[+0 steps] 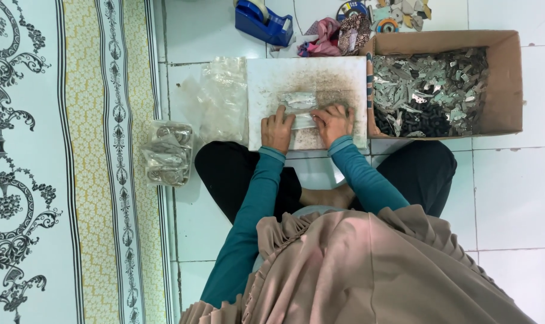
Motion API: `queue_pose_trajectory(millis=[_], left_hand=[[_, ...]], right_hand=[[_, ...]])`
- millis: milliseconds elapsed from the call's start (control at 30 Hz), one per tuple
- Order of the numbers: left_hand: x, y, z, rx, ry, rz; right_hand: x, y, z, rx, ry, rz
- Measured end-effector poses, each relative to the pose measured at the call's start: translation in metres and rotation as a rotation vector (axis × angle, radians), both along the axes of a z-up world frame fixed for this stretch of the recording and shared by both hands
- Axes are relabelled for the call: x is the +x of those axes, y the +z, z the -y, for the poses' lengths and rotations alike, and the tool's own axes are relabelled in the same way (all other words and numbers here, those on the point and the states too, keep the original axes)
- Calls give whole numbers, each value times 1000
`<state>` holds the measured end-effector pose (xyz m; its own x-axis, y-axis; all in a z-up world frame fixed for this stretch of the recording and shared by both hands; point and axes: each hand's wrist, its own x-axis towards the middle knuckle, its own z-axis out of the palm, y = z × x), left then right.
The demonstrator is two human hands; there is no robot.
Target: Packaging small metal components into plastic bags while sitting on the floor.
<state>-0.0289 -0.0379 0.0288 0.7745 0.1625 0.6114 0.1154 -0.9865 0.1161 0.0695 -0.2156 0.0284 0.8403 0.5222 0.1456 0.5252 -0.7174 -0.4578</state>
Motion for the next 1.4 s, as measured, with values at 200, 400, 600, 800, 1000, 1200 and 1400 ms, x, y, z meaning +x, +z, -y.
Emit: queue_pose_trajectory(millis=[200,400,600,800,1000,1200,1400], left_hand=[[-6,-3,-2,19,-37,-85],[-12,-10,-5,15,-102,-166],[-18,34,-14,-86,-199,-546],[-10,30,-18,-14,-178,-668],[-14,17,-19,22,-171,-436],[-6,6,-25,-201,-143,-230],[-1,10,-35,-650,-135,-302]], right_hand=[[-3,6,4,28,51,46],[0,-2,10,9,92,43],[5,15,21,-85,229,-56],[11,10,17,-163,203,-108],[9,10,16,-124,199,-79],[14,25,12,-47,184,-86],[42,-19,10,-14,28,-198]])
